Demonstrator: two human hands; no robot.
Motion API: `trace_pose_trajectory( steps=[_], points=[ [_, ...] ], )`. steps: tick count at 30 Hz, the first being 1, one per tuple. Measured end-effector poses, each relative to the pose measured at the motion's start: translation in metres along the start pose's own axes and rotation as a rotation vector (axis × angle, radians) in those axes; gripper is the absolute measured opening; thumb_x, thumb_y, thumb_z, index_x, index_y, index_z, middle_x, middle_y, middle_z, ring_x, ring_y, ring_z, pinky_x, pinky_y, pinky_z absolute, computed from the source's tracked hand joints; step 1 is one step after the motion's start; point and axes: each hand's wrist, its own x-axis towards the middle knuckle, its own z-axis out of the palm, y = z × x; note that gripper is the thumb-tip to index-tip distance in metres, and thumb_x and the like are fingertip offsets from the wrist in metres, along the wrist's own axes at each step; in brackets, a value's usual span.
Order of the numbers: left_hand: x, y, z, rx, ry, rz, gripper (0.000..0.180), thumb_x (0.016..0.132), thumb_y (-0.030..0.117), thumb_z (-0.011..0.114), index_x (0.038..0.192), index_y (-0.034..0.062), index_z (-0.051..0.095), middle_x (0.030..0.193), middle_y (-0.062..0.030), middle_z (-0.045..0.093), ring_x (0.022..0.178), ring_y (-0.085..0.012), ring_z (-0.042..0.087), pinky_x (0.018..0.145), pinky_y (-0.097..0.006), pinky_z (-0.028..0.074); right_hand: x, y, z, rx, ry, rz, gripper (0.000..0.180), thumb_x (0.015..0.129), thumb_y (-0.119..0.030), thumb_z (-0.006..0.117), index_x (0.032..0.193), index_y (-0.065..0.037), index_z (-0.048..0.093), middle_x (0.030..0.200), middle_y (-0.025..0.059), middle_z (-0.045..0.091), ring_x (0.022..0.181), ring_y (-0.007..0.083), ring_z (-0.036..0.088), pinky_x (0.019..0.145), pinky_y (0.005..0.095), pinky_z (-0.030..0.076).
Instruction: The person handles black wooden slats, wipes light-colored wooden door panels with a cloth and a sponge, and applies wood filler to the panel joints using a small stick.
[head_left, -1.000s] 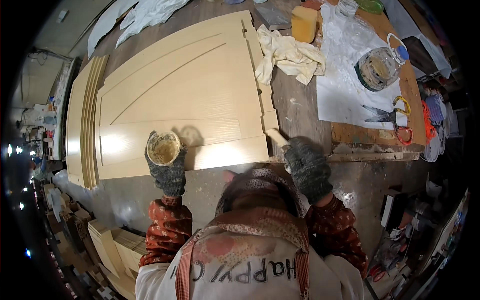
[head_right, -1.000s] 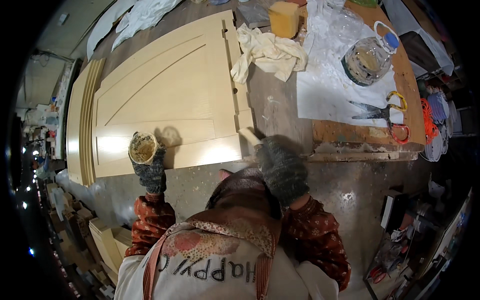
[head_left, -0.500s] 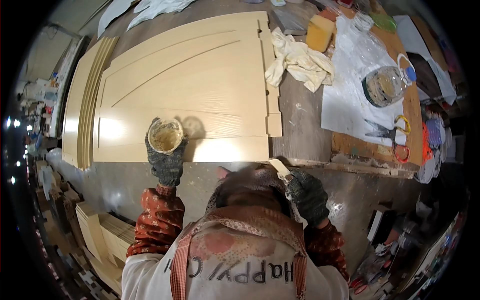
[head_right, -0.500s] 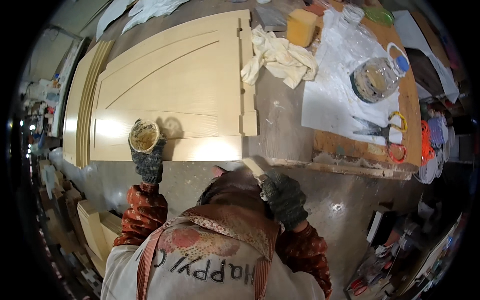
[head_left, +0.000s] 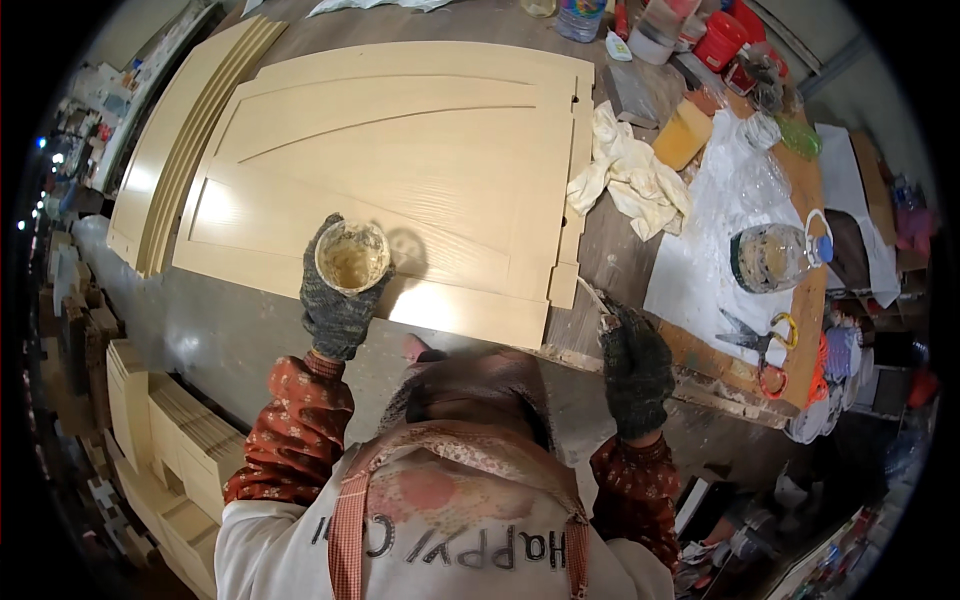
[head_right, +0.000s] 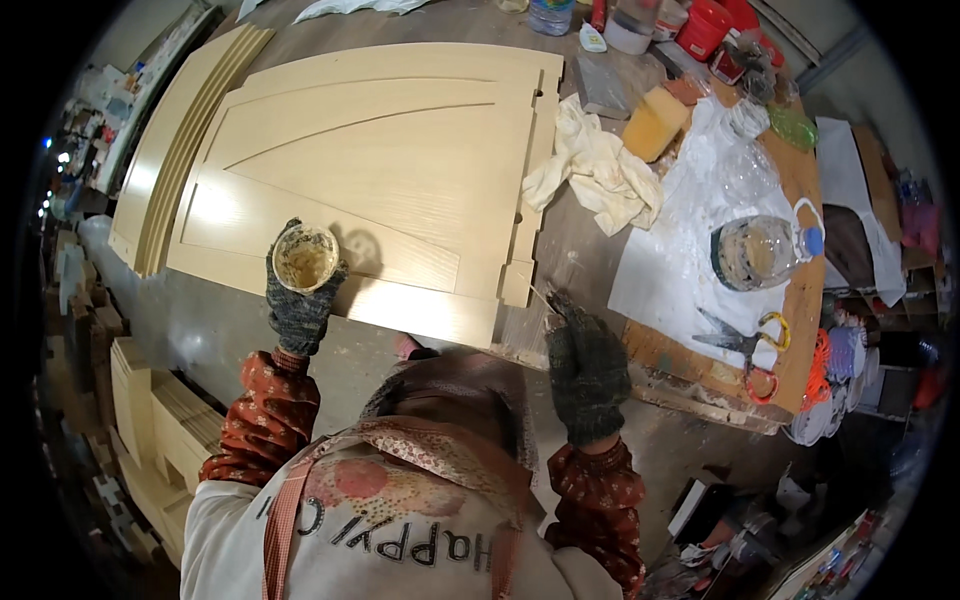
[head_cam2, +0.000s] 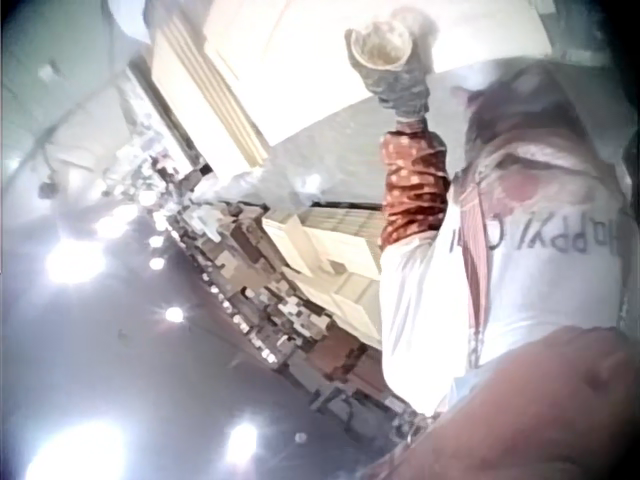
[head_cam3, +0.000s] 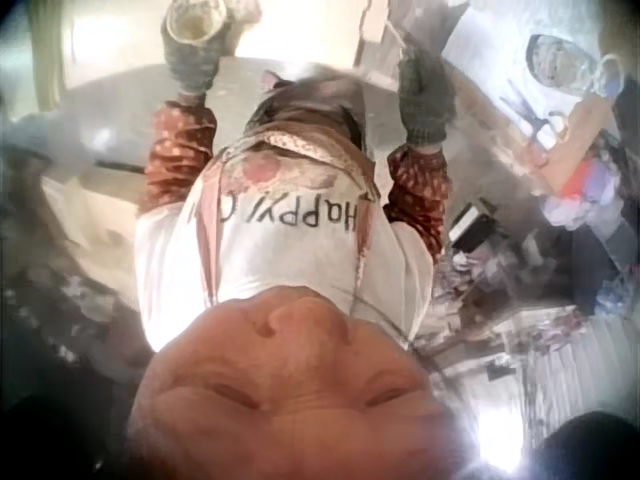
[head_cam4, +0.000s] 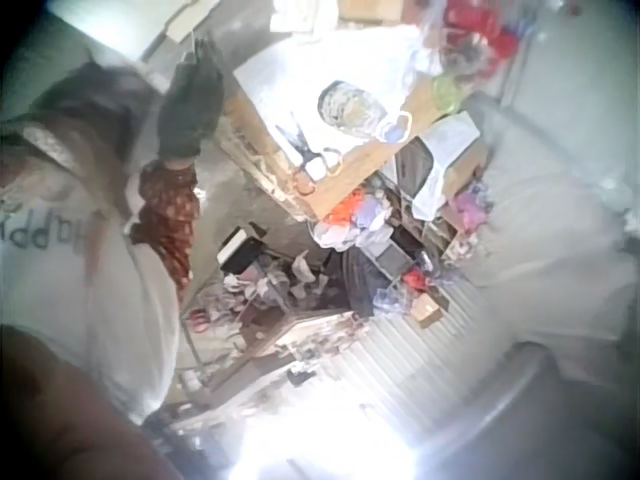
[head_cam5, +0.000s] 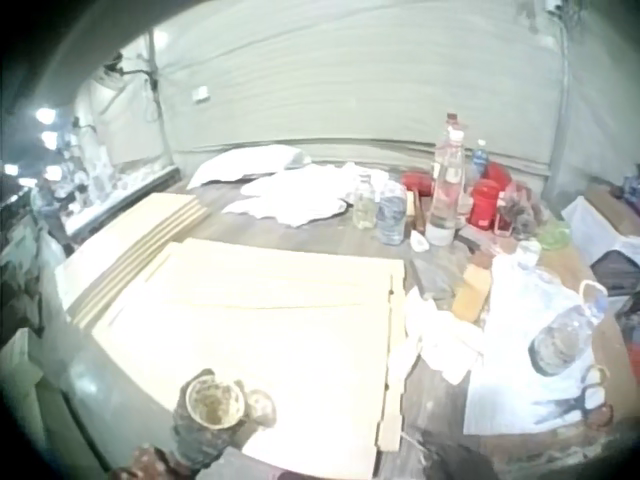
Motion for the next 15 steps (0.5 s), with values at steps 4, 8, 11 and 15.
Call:
trace_pose_trajectory(
  steps=[4,8,11,15],
  points=[
    [0.000,-0.009,-0.001,0.016,0.004,0.047,0.077,0.064,0.022,0.084,0.125,-0.0006,0.044,0.113,-0.0152,0.056,0.102,-0.0247,0.057,0.087,-0.034,0.049,0.016,-0.001,0.005,0.179,-0.063,-0.003,0.022,0.087,-0.016,0.058,0.105,-0.005,0.064,0.092,0.0143,0.064,0.084,0.0321,0.060,0.077,0.0395,0.048],
    [-0.002,-0.016,0.001,-0.093,-0.008,0.016,0.073,0.067,0.020,0.082,0.125,-0.0015,0.042,0.113,-0.0153,0.056,0.104,-0.0248,0.057,0.088,-0.034,0.049,0.026,-0.008,0.006,0.217,-0.168,0.062,0.024,0.085,-0.011,0.058,0.108,-0.005,0.063,0.097,0.0146,0.064,0.089,0.0281,0.060,0.081,0.0347,0.046],
    [-0.002,-0.016,0.001,-0.055,-0.001,0.040,0.074,0.067,0.019,0.082,0.126,-0.0019,0.042,0.113,-0.0147,0.057,0.103,-0.0238,0.058,0.088,-0.034,0.049,0.034,-0.012,0.010,0.121,-0.180,-0.079,0.023,0.084,-0.010,0.058,0.106,-0.005,0.064,0.096,0.0150,0.063,0.088,0.0294,0.059,0.082,0.0367,0.046],
    [-0.002,-0.018,0.001,-0.068,0.022,0.025,0.078,0.063,0.024,0.084,0.125,-0.0013,0.044,0.112,-0.0144,0.057,0.100,-0.0236,0.058,0.087,-0.034,0.049,0.043,-0.009,0.019,0.076,-0.257,-0.214,0.023,0.081,-0.010,0.060,0.104,-0.007,0.063,0.105,0.0129,0.062,0.094,0.0296,0.058,0.087,0.0398,0.045]
  ],
)
